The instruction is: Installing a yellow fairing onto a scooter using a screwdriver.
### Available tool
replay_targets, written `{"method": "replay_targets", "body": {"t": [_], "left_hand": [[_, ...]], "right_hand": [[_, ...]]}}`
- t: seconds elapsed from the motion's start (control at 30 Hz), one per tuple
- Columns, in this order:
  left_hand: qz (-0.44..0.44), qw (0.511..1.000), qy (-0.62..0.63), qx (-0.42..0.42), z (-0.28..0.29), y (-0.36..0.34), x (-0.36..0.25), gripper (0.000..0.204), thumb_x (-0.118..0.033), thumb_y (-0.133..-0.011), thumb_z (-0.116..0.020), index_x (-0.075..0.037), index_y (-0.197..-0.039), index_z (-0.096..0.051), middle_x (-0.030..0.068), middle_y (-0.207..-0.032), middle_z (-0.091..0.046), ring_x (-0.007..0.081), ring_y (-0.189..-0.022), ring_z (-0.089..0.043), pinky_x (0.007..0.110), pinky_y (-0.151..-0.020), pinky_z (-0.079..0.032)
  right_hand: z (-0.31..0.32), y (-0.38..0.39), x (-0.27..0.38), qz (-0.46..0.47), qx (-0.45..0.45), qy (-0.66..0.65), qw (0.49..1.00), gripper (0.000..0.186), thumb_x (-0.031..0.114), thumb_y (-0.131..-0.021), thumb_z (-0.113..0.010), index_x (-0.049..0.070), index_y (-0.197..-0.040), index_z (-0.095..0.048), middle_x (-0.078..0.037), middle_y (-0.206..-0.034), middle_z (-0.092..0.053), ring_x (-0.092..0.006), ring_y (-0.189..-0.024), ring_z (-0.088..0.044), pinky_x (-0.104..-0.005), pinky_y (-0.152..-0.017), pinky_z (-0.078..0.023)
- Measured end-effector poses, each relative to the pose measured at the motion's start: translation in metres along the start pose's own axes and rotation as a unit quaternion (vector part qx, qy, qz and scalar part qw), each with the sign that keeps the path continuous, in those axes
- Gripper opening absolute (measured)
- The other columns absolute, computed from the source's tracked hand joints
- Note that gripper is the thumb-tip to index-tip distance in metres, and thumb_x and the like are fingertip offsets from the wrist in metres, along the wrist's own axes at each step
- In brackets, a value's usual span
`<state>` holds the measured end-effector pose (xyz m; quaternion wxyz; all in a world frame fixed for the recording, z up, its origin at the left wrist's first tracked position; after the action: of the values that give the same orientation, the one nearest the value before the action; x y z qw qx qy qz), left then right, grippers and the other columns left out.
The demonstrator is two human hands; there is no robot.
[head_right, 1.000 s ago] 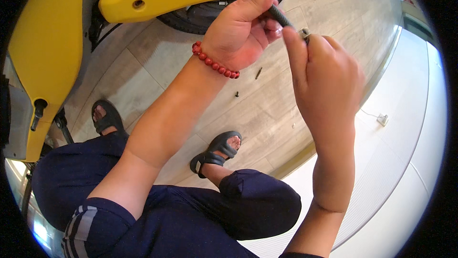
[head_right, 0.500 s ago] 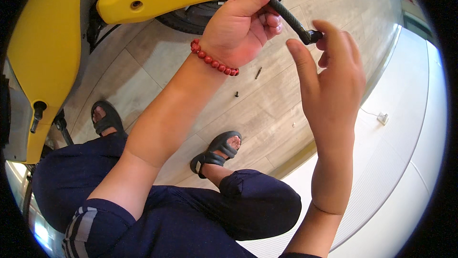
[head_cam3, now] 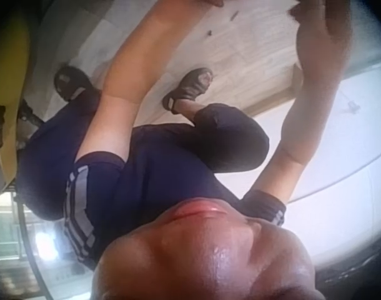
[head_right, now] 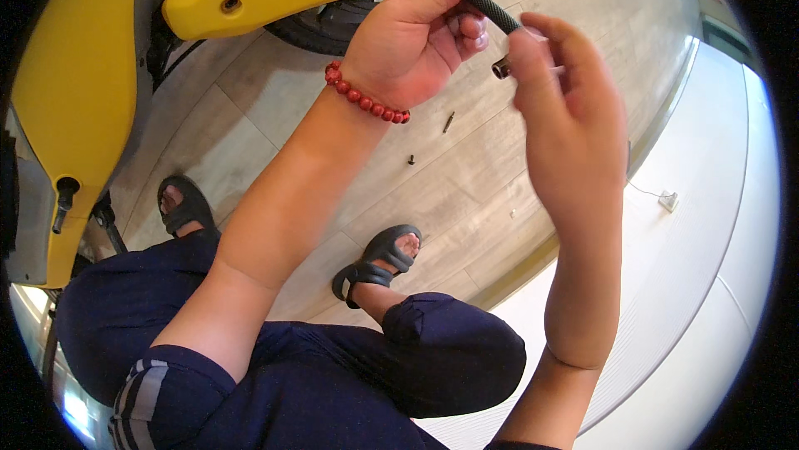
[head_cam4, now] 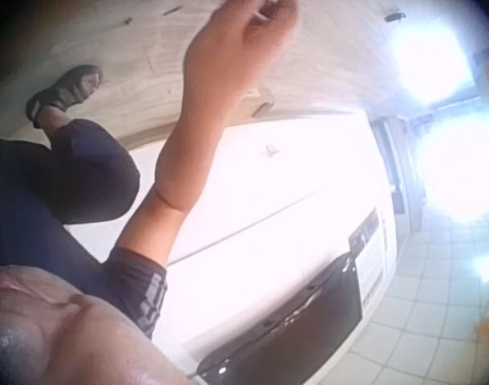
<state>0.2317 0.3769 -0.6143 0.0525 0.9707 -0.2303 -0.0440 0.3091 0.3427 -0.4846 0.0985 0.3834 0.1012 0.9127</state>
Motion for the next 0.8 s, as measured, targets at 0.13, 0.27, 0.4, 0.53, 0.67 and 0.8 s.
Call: {"method": "replay_targets", "body": {"t": [0.13,0.27,0.4,0.53,0.67,0.8], "left_hand": [[0.004,1.000,-0.006,0.014,-0.001,0.001,0.000,0.021,-0.023,-0.095,-0.057,-0.004,-0.096,-0.064,0.0025,-0.079,-0.062,0.0116,-0.069,-0.058,0.029,-0.070,-0.048],[0.017,1.000,-0.008,0.007,0.004,0.002,0.003,0.021,-0.023,-0.096,-0.057,-0.003,-0.094,-0.065,0.0028,-0.077,-0.063,0.0113,-0.068,-0.058,0.030,-0.069,-0.048],[0.013,1.000,-0.010,0.000,0.000,0.002,0.000,0.021,-0.025,-0.095,-0.058,-0.005,-0.091,-0.065,0.0016,-0.076,-0.063,0.0105,-0.067,-0.058,0.029,-0.068,-0.047],[0.017,1.000,-0.016,0.001,-0.004,0.001,-0.001,0.021,-0.029,-0.094,-0.060,-0.009,-0.088,-0.065,-0.0005,-0.074,-0.063,0.0082,-0.065,-0.057,0.026,-0.065,-0.045],[0.017,0.999,-0.041,-0.010,-0.006,-0.006,0.000,0.022,-0.029,-0.094,-0.060,-0.009,-0.086,-0.064,-0.0012,-0.073,-0.062,0.0070,-0.062,-0.055,0.025,-0.064,-0.044],[0.013,0.999,-0.032,-0.006,-0.004,-0.001,-0.004,0.022,-0.029,-0.094,-0.061,-0.009,-0.085,-0.063,-0.0017,-0.072,-0.061,0.0070,-0.062,-0.054,0.025,-0.063,-0.044]], "right_hand": [[-0.003,0.014,0.033,0.269,-0.060,0.421,0.864,0.038,0.023,-0.078,-0.074,-0.001,-0.104,-0.060,-0.010,-0.085,-0.058,-0.0272,-0.075,-0.058,-0.0359,-0.068,-0.048],[-0.010,0.014,0.032,0.302,-0.014,0.467,0.831,0.040,0.019,-0.079,-0.073,0.000,-0.112,-0.059,-0.013,-0.095,-0.060,-0.0284,-0.080,-0.060,-0.0338,-0.069,-0.049],[-0.011,0.009,0.030,0.331,-0.055,0.456,0.824,0.028,0.020,-0.086,-0.067,-0.001,-0.104,-0.061,-0.012,-0.084,-0.059,-0.0250,-0.071,-0.058,-0.0333,-0.063,-0.047],[0.013,-0.023,-0.011,0.006,0.016,0.055,0.998,0.026,0.024,-0.095,-0.054,-0.001,-0.093,-0.063,-0.006,-0.058,-0.049,-0.0213,-0.054,-0.052,-0.0308,-0.054,-0.043],[0.009,-0.016,-0.022,-0.110,-0.007,-0.112,0.988,0.025,0.023,-0.097,-0.052,0.001,-0.099,-0.064,-0.005,-0.063,-0.051,-0.0154,-0.055,-0.050,-0.0272,-0.054,-0.042],[0.011,-0.007,-0.008,0.018,-0.094,-0.013,0.995,0.027,0.022,-0.096,-0.055,0.002,-0.111,-0.063,-0.006,-0.079,-0.058,-0.0133,-0.064,-0.053,-0.0254,-0.058,-0.044]]}}
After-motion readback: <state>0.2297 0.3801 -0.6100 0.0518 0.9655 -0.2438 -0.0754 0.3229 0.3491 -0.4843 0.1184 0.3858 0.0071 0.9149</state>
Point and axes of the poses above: each hand's wrist, its own y-axis away from the middle knuckle, its own z-axis out of the back of the hand, x = y × z, the point moved 6 cm from there along -y, towards the middle knuckle
